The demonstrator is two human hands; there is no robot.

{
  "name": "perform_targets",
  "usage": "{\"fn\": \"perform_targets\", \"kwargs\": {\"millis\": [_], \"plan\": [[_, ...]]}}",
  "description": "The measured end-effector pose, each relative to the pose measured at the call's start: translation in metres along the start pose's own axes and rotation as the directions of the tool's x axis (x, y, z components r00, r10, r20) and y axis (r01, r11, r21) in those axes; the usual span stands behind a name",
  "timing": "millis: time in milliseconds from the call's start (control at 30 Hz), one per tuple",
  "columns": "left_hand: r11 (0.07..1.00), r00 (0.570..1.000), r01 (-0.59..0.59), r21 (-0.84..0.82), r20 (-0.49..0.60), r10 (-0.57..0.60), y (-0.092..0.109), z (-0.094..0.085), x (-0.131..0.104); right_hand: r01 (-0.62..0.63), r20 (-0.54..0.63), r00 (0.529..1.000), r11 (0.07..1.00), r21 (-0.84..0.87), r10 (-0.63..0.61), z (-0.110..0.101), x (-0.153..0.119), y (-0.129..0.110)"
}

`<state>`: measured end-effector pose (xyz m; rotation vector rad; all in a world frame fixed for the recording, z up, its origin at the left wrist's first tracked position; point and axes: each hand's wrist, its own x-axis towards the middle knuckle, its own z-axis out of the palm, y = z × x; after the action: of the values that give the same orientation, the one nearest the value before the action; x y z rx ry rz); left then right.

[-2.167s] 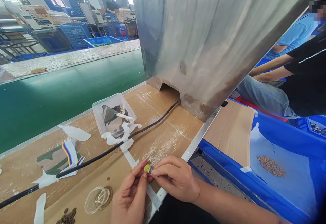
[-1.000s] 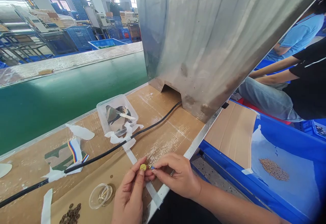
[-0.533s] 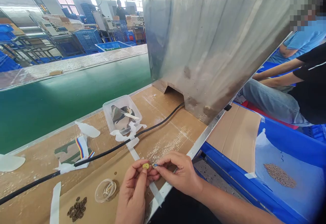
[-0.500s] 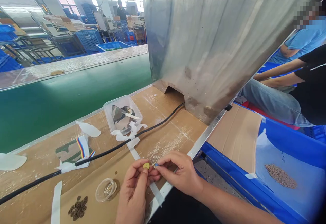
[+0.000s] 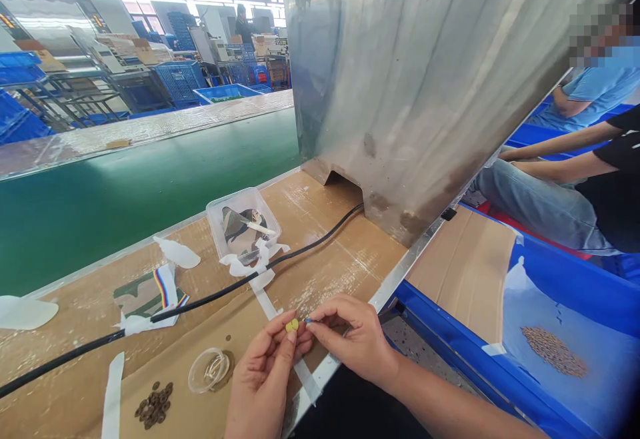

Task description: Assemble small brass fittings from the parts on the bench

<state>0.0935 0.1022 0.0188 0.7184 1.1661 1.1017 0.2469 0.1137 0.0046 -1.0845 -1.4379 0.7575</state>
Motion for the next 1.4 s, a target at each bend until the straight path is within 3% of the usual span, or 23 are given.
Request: {"fn": "perform_targets", "kwargs": {"millis": [200, 400, 567, 667, 1400], "plan": [[0.994, 0.999, -0.001, 0.107, -0.037, 0.005, 0.010, -0.004, -0.010, -0.060, 0.022, 0.998, 0.997, 0.044, 0.059, -0.001, 0.003, -0.003], [0.982, 0.996, -0.047, 0.184, -0.071, 0.061, 0.004, -0.010, -0.013, -0.115, 0.119, 0.988, 0.989, 0.097, 0.103, 0.000, 0.003, -0.008], [0.969, 0.993, -0.079, 0.234, -0.070, 0.098, 0.001, -0.009, -0.012, -0.335, 0.204, 0.937, 0.897, 0.289, 0.284, 0.005, -0.001, -0.004], [0.965, 0.993, -0.086, 0.249, -0.051, 0.102, -0.001, -0.010, -0.013, -0.421, 0.232, 0.903, 0.850, 0.317, 0.361, 0.008, -0.001, -0.003], [0.961, 0.995, -0.086, 0.262, -0.020, 0.094, -0.006, -0.012, -0.015, -0.477, 0.277, 0.870, 0.840, 0.258, 0.408, 0.006, 0.001, -0.005]]}}
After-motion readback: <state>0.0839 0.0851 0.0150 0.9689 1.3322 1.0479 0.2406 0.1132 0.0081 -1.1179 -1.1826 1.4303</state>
